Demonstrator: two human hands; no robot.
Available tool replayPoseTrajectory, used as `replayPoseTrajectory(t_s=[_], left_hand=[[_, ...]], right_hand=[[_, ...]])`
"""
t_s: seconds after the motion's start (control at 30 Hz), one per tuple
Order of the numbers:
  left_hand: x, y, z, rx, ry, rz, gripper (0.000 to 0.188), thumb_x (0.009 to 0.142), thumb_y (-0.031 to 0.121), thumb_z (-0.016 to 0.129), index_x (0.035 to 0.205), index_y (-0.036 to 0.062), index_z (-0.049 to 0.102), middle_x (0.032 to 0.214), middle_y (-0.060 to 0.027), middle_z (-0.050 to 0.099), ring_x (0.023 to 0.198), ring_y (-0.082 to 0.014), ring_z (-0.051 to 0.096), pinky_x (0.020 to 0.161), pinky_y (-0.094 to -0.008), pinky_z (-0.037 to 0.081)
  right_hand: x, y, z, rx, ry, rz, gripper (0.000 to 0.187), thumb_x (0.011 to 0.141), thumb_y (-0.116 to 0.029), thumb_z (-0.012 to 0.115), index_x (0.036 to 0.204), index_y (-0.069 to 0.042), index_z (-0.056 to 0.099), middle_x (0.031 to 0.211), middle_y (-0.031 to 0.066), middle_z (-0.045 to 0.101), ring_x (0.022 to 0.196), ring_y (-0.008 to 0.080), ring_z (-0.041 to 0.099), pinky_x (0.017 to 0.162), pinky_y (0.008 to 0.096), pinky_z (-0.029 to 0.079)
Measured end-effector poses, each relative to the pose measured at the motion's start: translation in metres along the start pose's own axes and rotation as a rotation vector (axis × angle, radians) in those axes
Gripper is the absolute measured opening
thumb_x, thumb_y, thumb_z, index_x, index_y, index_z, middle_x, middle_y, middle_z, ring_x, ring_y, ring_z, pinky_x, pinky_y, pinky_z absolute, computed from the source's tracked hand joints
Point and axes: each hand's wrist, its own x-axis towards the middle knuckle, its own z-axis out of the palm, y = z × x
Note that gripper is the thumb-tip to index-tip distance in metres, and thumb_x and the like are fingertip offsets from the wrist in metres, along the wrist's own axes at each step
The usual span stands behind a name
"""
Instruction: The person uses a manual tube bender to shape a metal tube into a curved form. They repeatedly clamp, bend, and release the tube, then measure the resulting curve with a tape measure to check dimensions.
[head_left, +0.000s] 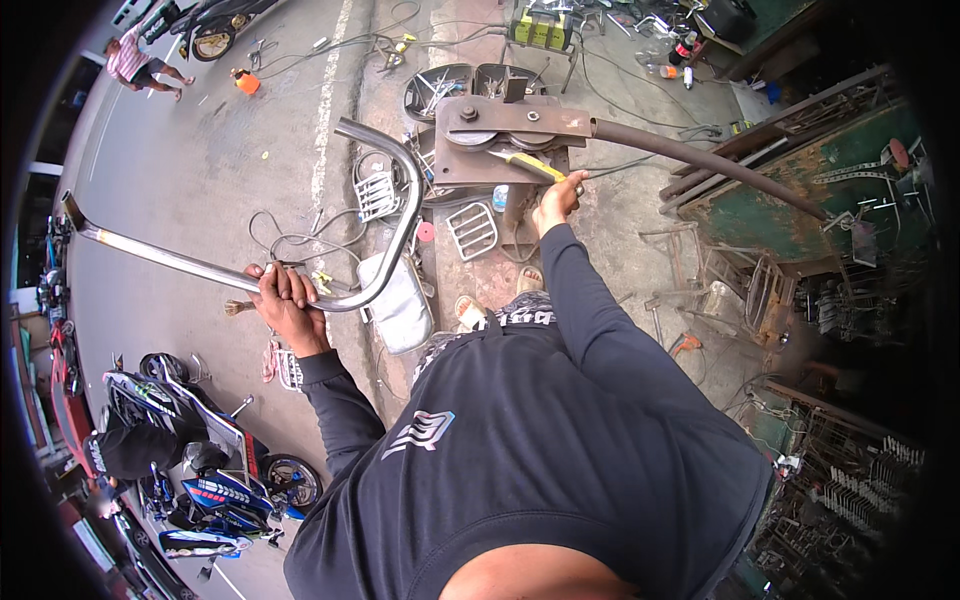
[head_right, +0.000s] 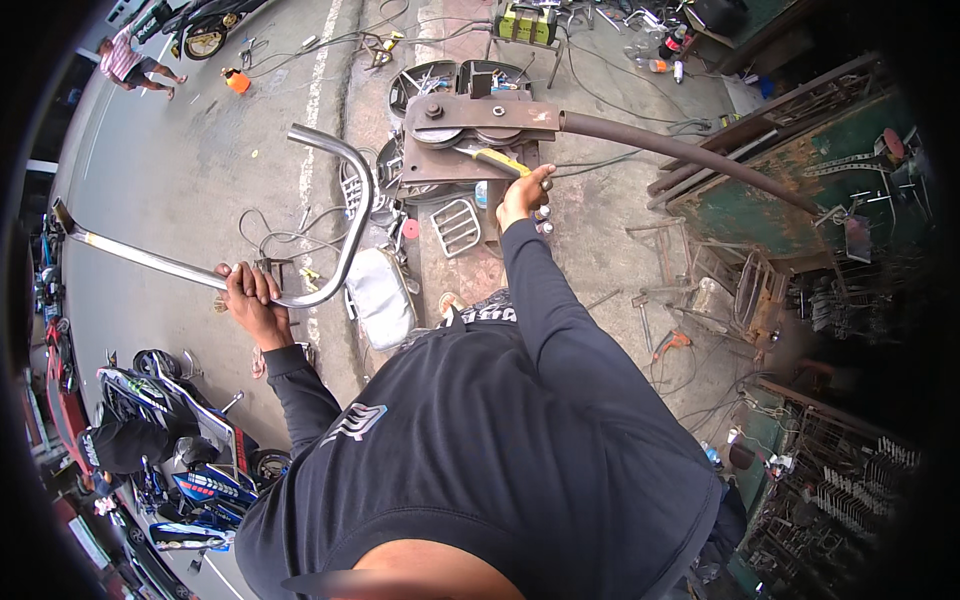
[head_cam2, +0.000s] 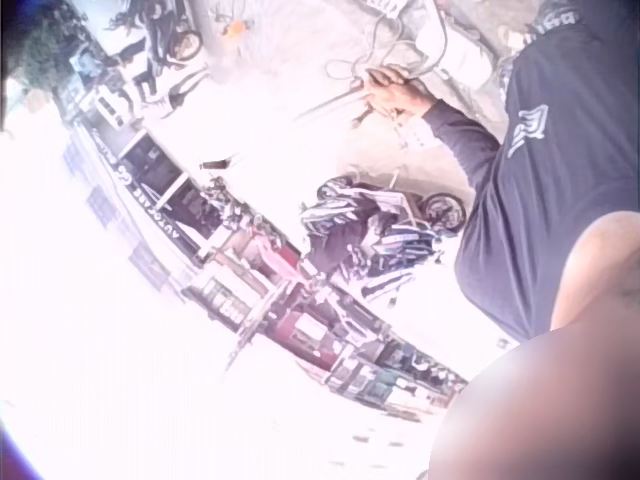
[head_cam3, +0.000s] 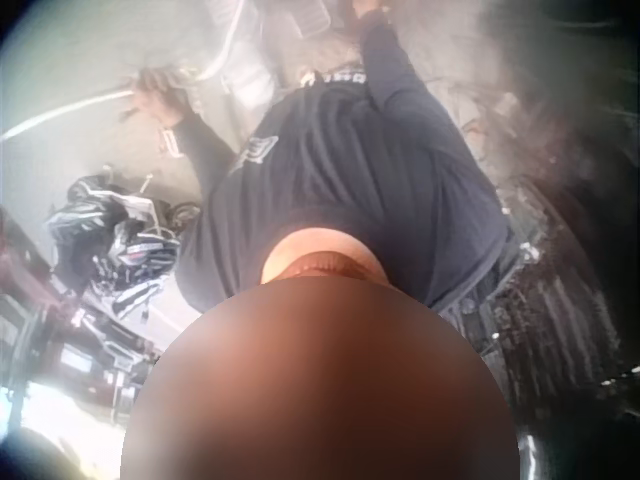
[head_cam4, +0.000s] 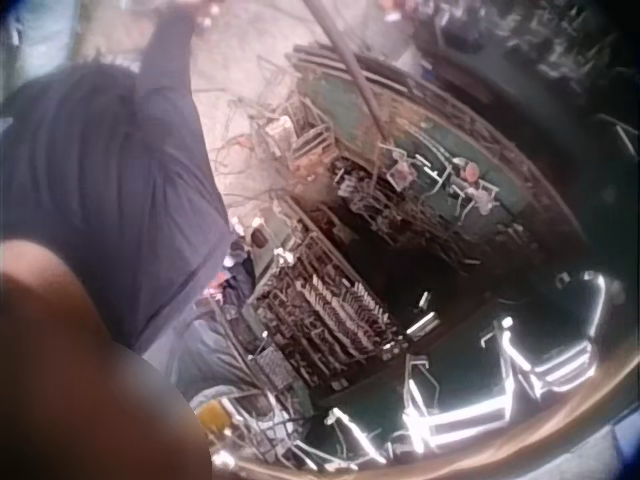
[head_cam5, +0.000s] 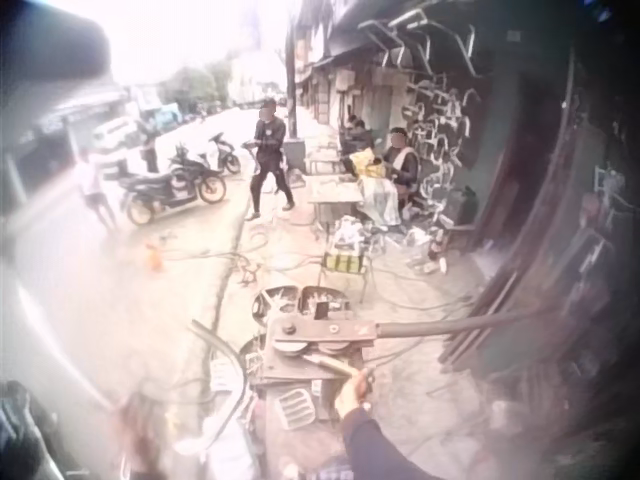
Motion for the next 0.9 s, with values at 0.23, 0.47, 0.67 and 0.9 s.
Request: replayPoseTrajectory(t_s=[0.23, 0.47, 0.67, 0.9], left_hand=[[-0.009, -0.024, 0.022, 0.032, -0.065, 0.029, 0.014, 0.100, 0.006, 0.046, 0.108, 0.0142, 0.037, 0.060, -0.0002, 0.032, 0.042, -0.0109, 0.033, 0.037, -0.0285, 0.038], [-0.056, -0.073, 0.083, -0.120, 0.019, 0.087, 0.023, 0.105, 0.022, 0.055, 0.105, 0.0146, 0.033, 0.070, -0.0028, 0.043, 0.058, -0.0130, 0.045, 0.059, -0.0323, 0.048], [-0.117, -0.083, 0.086, -0.234, 0.049, 0.003, 0.025, 0.104, 0.031, 0.056, 0.103, 0.0157, 0.036, 0.075, -0.0013, 0.044, 0.066, -0.0127, 0.046, 0.068, -0.0313, 0.046], [-0.169, -0.073, 0.046, -0.193, 0.012, -0.119, 0.032, 0.105, 0.041, 0.052, 0.106, 0.0097, 0.046, 0.096, -0.0060, 0.056, 0.089, -0.0211, 0.061, 0.080, -0.0365, 0.050]], right_hand=[[0.022, -0.035, -0.018, -0.176, -0.456, 0.173, 0.112, 0.087, -0.085, 0.037, 0.160, -0.008, 0.004, 0.165, 0.0206, 0.014, 0.150, 0.0378, 0.019, 0.112, 0.0650, 0.024], [-0.085, -0.064, -0.092, -0.300, -0.592, -0.292, 0.069, 0.102, -0.060, 0.044, 0.138, -0.002, 0.046, 0.099, 0.0092, 0.063, 0.075, 0.0166, 0.063, 0.062, 0.0298, 0.053], [-0.181, -0.067, -0.093, -0.525, -1.155, -0.016, 0.060, 0.105, -0.050, 0.047, 0.141, -0.003, 0.040, 0.112, 0.0145, 0.063, 0.077, 0.0218, 0.066, 0.063, 0.0345, 0.055], [-0.154, -0.045, -0.150, -0.199, -1.304, 0.313, 0.028, 0.106, -0.029, 0.052, 0.115, -0.005, 0.061, 0.081, 0.0046, 0.067, 0.064, 0.0180, 0.064, 0.056, 0.0319, 0.050]])
